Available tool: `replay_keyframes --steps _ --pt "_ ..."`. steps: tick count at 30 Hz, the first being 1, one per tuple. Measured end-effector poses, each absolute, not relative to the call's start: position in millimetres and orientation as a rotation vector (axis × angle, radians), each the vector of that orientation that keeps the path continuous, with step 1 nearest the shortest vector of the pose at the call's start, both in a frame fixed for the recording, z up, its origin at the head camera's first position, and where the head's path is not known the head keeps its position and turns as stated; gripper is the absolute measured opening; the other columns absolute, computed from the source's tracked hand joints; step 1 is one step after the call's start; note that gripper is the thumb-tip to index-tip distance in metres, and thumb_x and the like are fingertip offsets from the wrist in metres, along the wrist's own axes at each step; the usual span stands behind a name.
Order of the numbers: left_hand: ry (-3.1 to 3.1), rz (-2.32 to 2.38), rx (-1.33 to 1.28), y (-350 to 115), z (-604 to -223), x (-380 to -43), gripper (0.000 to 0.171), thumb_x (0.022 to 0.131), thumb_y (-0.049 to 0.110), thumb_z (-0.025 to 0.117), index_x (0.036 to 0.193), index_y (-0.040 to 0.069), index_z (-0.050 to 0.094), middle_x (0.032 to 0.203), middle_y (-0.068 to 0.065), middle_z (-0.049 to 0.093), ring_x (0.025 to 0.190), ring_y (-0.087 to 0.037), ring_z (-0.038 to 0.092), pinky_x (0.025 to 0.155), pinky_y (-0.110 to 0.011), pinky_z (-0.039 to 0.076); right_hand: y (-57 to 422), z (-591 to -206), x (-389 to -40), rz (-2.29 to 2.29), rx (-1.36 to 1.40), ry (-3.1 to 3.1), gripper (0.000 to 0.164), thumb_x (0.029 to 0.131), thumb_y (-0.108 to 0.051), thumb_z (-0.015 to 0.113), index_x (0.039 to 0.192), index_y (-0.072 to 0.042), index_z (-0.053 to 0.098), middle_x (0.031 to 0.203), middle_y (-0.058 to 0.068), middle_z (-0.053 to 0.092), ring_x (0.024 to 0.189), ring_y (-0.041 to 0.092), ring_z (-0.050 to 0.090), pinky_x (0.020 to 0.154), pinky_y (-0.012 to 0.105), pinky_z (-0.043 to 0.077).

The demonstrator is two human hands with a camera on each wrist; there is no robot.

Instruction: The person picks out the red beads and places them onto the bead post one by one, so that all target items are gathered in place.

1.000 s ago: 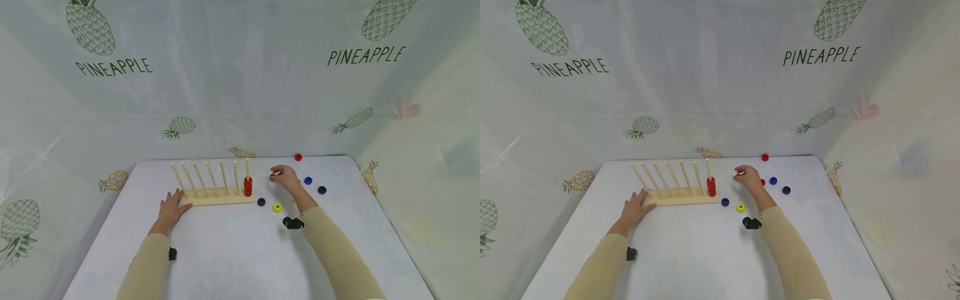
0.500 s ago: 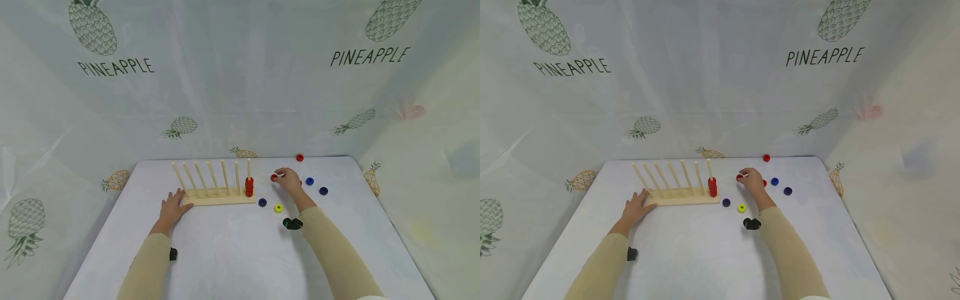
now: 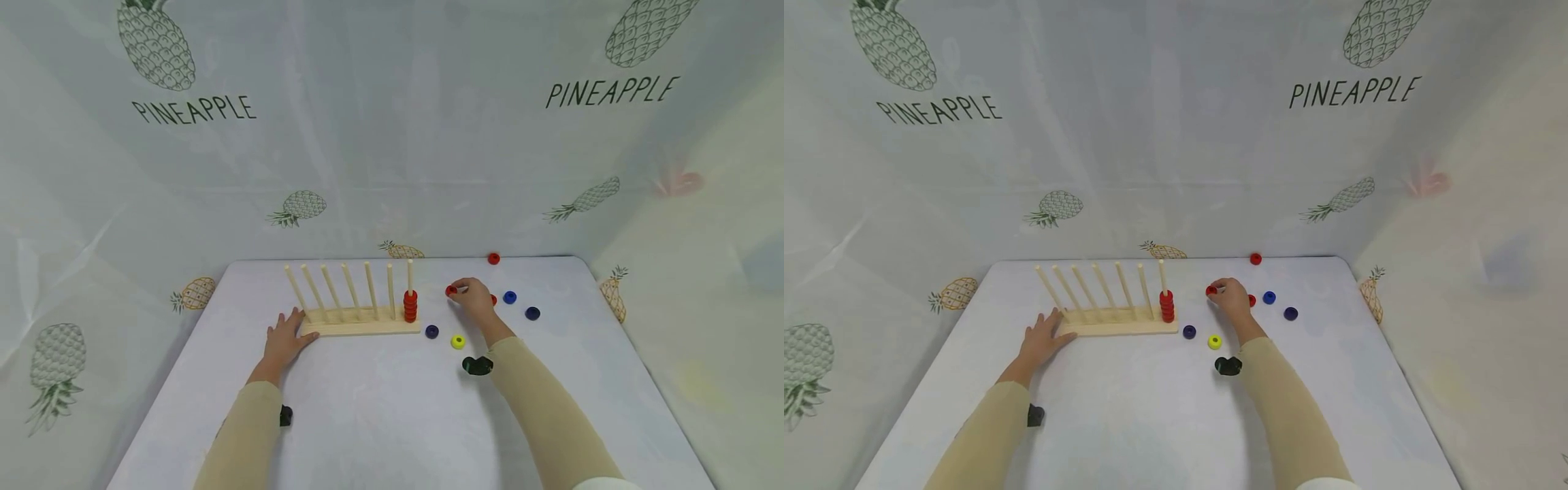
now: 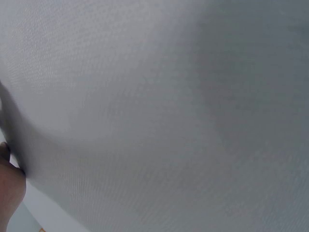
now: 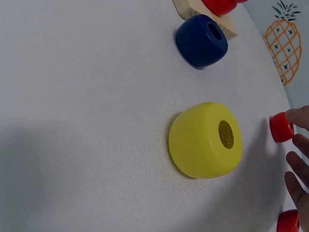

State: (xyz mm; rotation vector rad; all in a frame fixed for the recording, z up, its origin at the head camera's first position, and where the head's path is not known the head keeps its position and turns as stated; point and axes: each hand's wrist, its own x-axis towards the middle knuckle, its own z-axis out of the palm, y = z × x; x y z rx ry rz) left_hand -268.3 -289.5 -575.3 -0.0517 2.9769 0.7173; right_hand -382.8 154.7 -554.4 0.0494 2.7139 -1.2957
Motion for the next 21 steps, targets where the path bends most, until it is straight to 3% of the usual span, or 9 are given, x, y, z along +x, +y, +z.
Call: replay_keyframes --steps 21 --pt "2.979 0.746 -0.073 -285 -569 -264 0.080 0.092 0.041 0.066 0.149 -0.003 0.032 0.155 -0.028 0.019 0.141 -0.052 0.006 0.109 -0.070 0.001 148 -574 -382 -1.385 0.090 2.789 0.026 0.089 -0.015 0.072 0.113 -0.006 0.069 0.110 0.011 0.062 0.098 0.028 0.055 0.085 0.041 0.049"
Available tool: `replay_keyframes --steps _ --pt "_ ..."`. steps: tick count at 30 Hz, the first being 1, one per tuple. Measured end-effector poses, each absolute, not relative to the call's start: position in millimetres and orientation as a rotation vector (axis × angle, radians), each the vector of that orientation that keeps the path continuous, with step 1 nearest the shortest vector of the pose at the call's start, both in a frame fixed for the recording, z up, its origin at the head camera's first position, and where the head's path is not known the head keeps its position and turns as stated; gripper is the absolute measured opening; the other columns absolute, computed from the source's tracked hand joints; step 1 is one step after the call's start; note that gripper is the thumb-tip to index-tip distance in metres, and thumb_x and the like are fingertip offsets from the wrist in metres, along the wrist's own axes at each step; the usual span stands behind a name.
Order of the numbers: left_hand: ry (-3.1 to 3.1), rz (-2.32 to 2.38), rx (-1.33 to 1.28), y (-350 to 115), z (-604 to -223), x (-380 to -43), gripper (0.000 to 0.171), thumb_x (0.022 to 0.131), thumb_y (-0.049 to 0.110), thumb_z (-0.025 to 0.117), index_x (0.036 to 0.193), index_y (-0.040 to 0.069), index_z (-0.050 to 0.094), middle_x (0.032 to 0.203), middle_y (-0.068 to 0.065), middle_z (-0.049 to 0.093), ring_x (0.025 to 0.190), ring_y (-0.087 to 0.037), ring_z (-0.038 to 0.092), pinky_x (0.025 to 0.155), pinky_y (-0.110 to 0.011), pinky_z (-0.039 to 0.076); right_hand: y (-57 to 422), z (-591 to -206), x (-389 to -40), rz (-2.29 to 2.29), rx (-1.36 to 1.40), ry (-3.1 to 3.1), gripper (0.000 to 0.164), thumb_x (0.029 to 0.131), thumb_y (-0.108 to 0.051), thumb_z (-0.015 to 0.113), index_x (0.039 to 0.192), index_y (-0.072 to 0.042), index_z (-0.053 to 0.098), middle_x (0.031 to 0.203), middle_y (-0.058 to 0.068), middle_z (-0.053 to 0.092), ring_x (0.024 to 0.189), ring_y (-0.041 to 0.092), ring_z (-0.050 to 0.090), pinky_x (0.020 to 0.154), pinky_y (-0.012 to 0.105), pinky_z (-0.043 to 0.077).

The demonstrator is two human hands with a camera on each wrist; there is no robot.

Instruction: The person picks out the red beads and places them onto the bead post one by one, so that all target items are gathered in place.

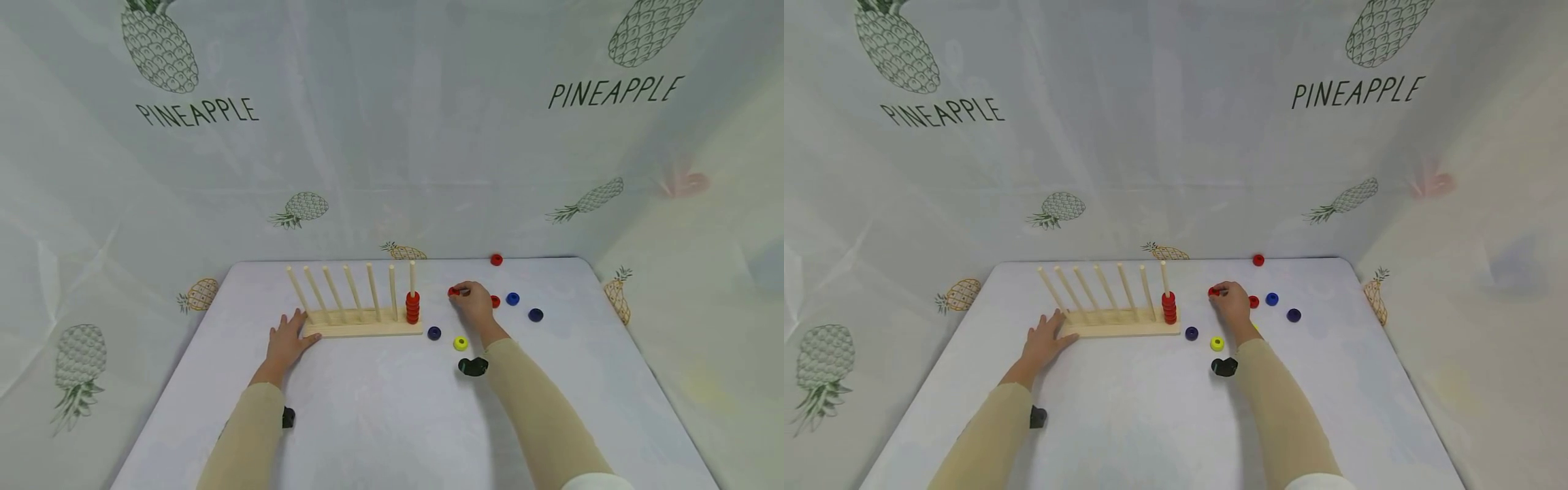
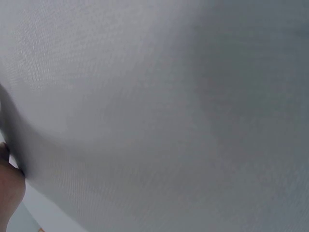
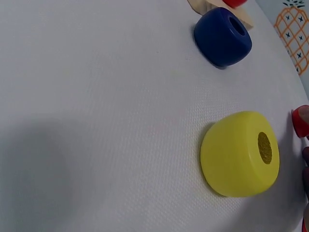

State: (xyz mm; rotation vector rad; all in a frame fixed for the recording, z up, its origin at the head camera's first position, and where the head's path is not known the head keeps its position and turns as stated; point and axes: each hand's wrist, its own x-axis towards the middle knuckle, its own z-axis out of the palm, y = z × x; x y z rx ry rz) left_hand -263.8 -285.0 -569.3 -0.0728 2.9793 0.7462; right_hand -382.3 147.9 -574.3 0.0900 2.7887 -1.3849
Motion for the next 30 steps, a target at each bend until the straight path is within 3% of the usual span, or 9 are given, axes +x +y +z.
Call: replay_keyframes --steps 30 --pt "2.977 0.749 -0.063 -285.5 -570.4 -264.5 0.078 0.093 0.040 0.065 0.149 -0.003 0.032 0.156 -0.028 0.018 0.141 -0.052 0.005 0.109 -0.070 0.001 150.7 -571.2 -384.2 -1.422 0.097 2.706 0.025 0.089 -0.016 0.072 0.113 -0.008 0.068 0.107 0.010 0.063 0.096 0.026 0.056 0.083 0.039 0.049"
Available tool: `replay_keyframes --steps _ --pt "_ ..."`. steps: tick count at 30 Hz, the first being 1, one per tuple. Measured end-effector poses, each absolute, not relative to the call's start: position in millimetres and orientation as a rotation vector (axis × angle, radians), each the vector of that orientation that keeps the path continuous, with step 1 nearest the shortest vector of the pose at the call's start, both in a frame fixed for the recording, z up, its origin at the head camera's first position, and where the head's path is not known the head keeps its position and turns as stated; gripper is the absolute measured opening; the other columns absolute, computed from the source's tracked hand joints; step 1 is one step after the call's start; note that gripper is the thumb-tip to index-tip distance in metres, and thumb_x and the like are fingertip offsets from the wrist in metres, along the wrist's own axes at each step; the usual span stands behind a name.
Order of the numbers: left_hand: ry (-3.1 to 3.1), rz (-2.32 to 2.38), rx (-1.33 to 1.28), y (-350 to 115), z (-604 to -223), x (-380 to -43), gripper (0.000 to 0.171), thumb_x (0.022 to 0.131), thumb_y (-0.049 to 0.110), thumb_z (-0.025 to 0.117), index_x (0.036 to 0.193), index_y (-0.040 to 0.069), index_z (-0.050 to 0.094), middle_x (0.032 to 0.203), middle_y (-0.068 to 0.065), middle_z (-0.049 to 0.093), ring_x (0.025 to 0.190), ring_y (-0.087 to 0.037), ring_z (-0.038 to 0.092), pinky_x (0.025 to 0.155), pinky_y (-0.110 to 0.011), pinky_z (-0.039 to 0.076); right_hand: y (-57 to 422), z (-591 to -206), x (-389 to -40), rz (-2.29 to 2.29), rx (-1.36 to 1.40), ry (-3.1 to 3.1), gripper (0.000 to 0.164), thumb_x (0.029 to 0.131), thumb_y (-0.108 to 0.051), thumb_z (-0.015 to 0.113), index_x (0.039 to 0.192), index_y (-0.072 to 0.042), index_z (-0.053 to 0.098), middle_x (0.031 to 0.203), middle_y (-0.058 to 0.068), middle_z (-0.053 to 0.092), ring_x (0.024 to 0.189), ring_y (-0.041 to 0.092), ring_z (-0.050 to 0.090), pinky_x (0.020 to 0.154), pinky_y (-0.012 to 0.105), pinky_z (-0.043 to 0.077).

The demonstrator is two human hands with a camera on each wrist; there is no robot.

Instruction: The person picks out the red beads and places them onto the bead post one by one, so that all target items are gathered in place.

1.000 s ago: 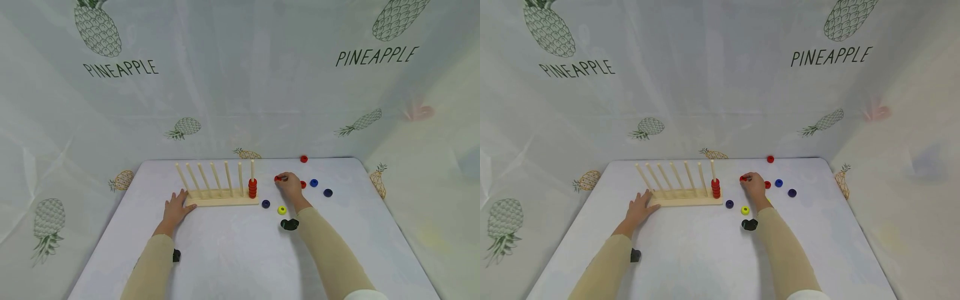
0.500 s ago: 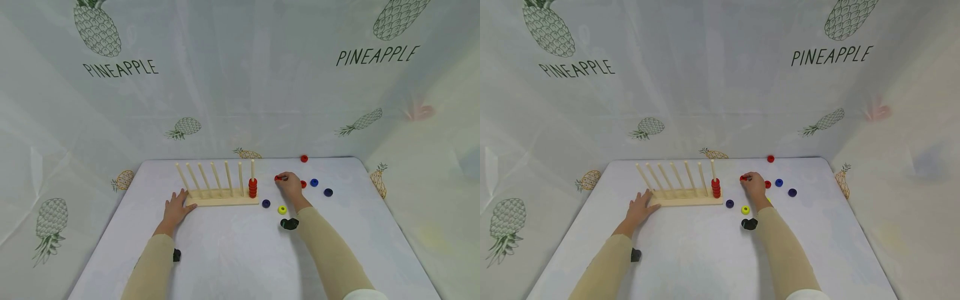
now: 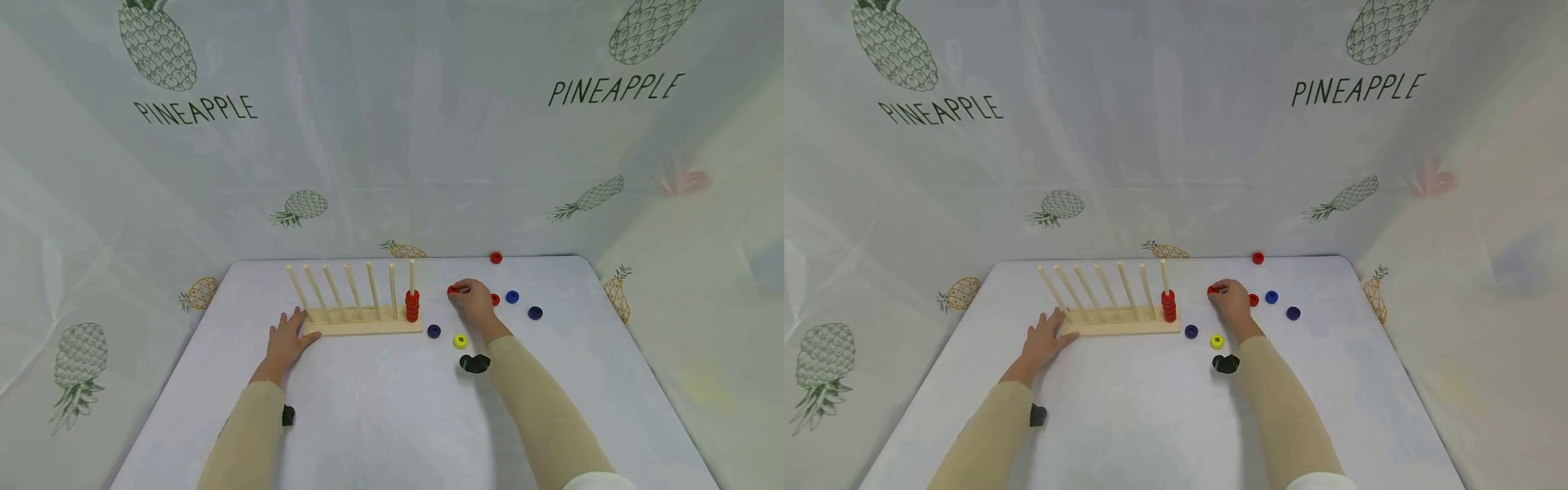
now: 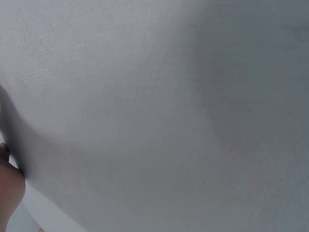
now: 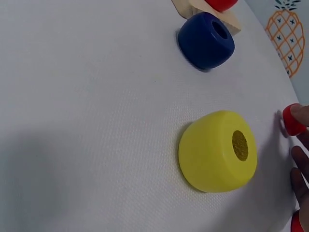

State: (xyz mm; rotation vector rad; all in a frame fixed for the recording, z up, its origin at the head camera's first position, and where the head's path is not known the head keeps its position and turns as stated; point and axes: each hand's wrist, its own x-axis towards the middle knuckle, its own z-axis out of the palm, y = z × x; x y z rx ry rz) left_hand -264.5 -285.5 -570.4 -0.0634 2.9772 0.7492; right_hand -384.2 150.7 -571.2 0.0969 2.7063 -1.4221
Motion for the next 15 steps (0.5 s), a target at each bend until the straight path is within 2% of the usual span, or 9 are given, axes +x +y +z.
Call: replay_keyframes --steps 7,15 --pt "2.996 0.717 -0.059 -285 -571 -265 0.078 0.093 0.042 0.065 0.148 -0.002 0.033 0.155 -0.028 0.018 0.141 -0.052 0.006 0.109 -0.070 0.002 154 -558 -378 -1.404 0.072 2.689 0.028 0.090 -0.016 0.071 0.116 -0.005 0.066 0.110 0.012 0.063 0.098 0.028 0.056 0.086 0.039 0.049" --pt "2.992 0.725 -0.053 -286 -577 -265 0.079 0.093 0.043 0.064 0.149 -0.001 0.032 0.156 -0.028 0.018 0.141 -0.053 0.006 0.109 -0.070 0.002 158 -551 -379 -1.398 0.083 2.640 0.031 0.087 -0.019 0.076 0.114 -0.007 0.068 0.112 0.011 0.063 0.097 0.027 0.055 0.081 0.037 0.049"
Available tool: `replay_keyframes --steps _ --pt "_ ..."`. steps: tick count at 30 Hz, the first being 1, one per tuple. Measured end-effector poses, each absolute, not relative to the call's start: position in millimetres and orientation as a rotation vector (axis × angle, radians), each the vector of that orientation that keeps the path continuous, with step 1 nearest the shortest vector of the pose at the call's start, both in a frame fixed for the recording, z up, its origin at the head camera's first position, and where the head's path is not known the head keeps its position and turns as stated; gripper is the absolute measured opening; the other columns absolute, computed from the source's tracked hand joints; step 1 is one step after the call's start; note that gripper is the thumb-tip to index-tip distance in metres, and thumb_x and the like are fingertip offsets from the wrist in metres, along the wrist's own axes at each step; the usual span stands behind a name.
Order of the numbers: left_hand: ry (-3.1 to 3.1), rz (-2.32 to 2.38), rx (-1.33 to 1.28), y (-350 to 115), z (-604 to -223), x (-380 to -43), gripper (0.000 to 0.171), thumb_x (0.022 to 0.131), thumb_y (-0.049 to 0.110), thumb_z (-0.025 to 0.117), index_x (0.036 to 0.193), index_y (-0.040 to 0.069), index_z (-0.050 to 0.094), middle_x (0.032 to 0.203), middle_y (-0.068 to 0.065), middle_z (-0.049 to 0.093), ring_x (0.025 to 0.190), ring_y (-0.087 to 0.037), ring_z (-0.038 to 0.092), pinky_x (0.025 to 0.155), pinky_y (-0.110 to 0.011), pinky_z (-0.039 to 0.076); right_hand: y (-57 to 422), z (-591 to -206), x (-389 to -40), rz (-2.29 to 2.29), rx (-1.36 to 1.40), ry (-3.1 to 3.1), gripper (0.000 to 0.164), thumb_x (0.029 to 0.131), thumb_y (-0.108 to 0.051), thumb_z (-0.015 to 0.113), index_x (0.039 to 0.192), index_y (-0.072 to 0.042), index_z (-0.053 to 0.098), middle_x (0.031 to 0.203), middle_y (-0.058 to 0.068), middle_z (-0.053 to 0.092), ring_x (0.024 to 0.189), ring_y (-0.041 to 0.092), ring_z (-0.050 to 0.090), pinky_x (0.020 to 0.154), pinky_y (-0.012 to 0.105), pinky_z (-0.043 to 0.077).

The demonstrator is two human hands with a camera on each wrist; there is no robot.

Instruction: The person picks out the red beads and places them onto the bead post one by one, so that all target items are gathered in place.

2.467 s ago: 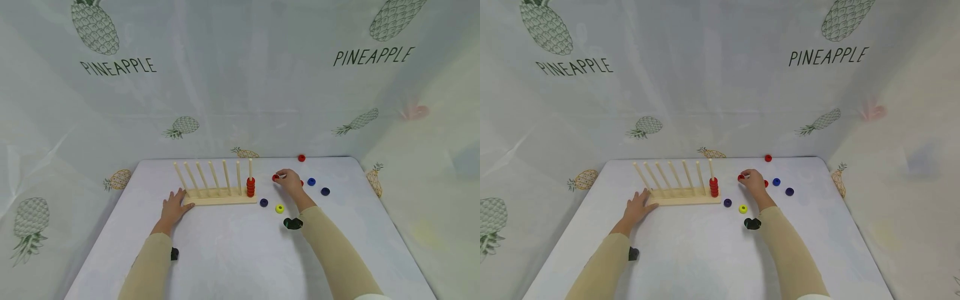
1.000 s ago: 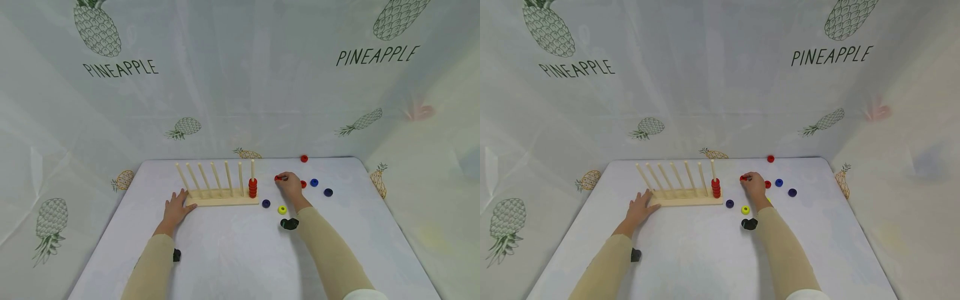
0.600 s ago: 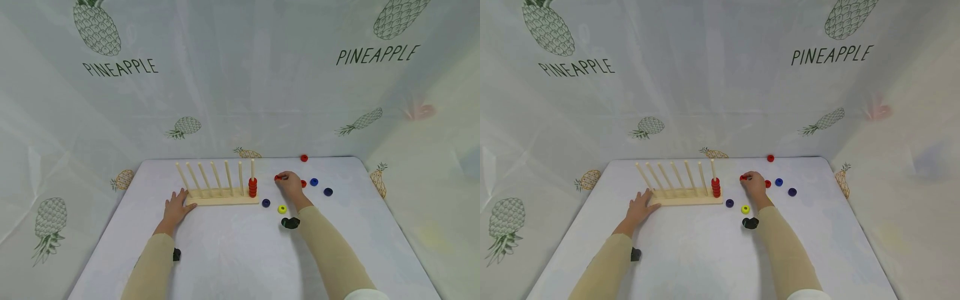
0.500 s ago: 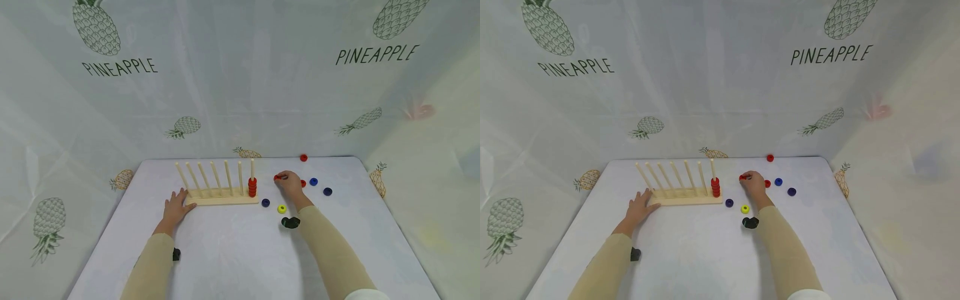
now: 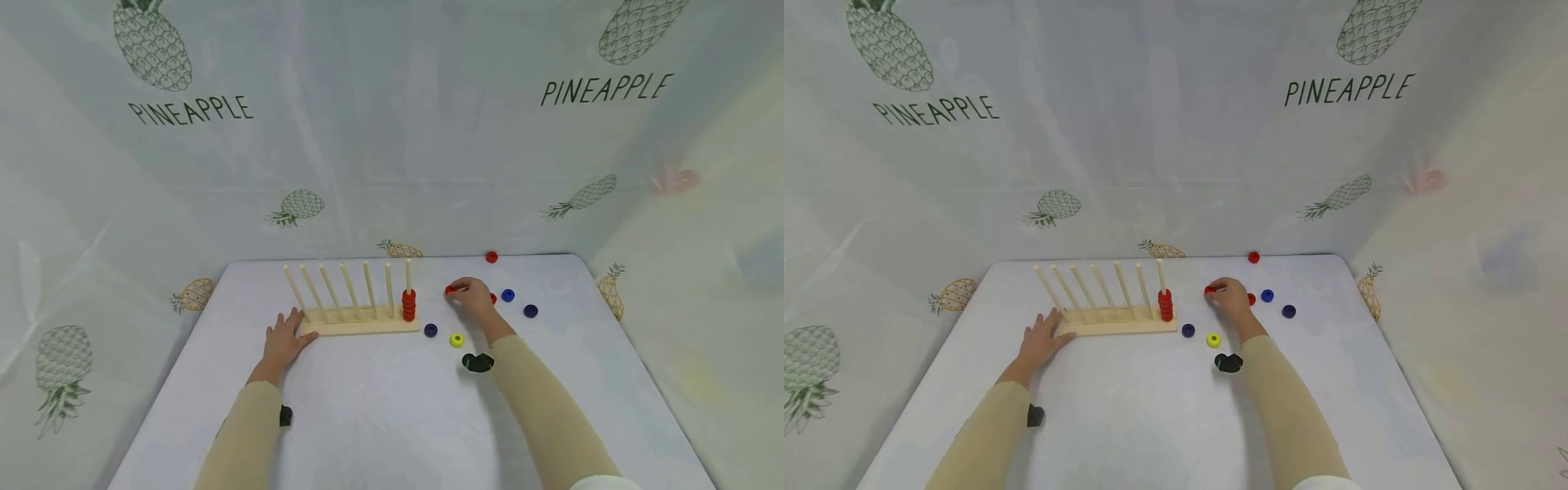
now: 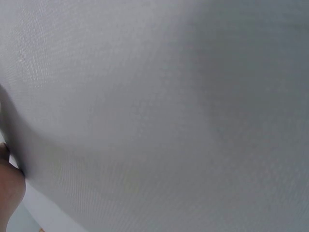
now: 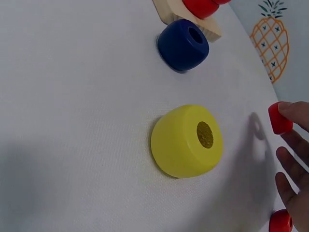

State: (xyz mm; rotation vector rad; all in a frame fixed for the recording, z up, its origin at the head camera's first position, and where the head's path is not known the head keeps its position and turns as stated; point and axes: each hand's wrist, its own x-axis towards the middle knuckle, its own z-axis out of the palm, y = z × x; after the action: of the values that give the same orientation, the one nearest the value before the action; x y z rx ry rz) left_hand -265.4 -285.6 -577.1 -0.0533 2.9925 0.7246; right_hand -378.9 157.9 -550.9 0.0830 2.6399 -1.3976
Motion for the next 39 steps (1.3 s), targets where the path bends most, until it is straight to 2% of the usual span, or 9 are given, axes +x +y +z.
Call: replay_keyframes --steps 11,26,39 --pt "2.996 0.738 -0.051 -285 -575 -264 0.079 0.093 0.043 0.065 0.148 -0.003 0.033 0.155 -0.029 0.019 0.141 -0.054 0.007 0.109 -0.070 0.002 156 -528 -374 -1.330 0.025 2.569 0.028 0.088 -0.020 0.074 0.113 -0.009 0.069 0.119 0.009 0.060 0.107 0.029 0.052 0.092 0.042 0.047" --pt "2.988 0.727 -0.018 -288 -574 -265 0.081 0.093 0.046 0.062 0.149 -0.004 0.031 0.155 -0.030 0.017 0.140 -0.054 0.005 0.108 -0.071 0.002 150 -493 -362 -1.306 -0.143 2.648 0.024 0.089 -0.018 0.073 0.111 -0.009 0.071 0.113 0.009 0.064 0.102 0.029 0.053 0.086 0.041 0.049" --pt "2.991 0.712 -0.037 -285 -572 -261 0.078 0.094 0.042 0.063 0.148 -0.005 0.031 0.155 -0.029 0.017 0.140 -0.054 0.005 0.109 -0.071 0.002 142 -457 -349 -1.340 -0.298 2.645 0.023 0.089 -0.019 0.073 0.110 -0.009 0.071 0.108 0.007 0.064 0.100 0.027 0.056 0.081 0.039 0.051"
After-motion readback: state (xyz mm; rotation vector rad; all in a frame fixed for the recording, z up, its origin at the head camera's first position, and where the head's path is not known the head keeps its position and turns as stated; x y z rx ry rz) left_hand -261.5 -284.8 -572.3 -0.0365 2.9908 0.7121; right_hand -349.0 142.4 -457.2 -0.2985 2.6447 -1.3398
